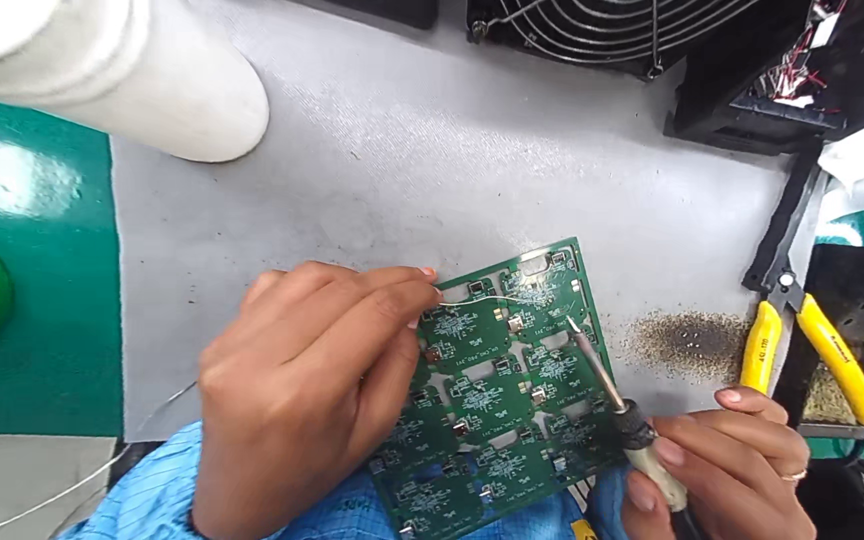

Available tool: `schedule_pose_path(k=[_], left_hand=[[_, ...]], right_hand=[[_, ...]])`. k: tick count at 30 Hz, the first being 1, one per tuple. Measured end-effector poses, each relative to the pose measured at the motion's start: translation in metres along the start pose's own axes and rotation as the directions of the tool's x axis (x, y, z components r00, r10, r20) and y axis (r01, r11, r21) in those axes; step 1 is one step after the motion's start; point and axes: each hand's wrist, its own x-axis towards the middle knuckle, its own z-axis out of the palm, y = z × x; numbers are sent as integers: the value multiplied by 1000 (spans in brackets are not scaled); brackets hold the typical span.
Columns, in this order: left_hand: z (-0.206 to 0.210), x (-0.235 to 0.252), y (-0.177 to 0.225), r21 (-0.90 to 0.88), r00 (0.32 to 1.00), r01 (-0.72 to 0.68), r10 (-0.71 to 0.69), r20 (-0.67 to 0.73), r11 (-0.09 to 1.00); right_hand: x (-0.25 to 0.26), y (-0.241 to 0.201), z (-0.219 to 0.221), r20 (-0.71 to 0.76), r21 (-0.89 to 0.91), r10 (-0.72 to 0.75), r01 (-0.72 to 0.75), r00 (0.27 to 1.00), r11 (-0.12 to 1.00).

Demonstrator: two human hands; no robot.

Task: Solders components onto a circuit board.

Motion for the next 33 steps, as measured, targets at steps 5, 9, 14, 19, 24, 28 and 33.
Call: schedule_pose_path(k=[5, 9, 14, 19, 24, 28, 33], left_hand=[[0, 0, 0, 11, 1000, -1, 1, 5, 1000], [0, 1, 0, 17, 1000, -12, 12, 6, 1000], [1, 1, 0, 13, 1000, -15, 15, 2, 1000], [1, 1, 0, 13, 1000, -15, 15, 2, 1000], [0, 0, 0, 12, 1000, -10, 10, 4, 1000], [0, 0, -1, 8, 1000, -5, 4, 10, 1000], [0, 0, 0, 11, 1000, -5, 5, 6, 1000]], right_hand=[[2, 1, 7, -43, -40, -14, 12, 999, 999], [4, 0, 11, -34, -62, -35, 32, 999, 998], [4, 2, 11, -14, -59, -58, 57, 998, 997], [4, 2, 12, -8, -57, -53, 53, 999, 997], [4, 1, 12, 2, -62, -50, 50, 999, 997], [5, 1, 12, -4, -59, -46, 46, 999, 997], [5, 1, 12, -6, -61, -53, 52, 999, 997]])
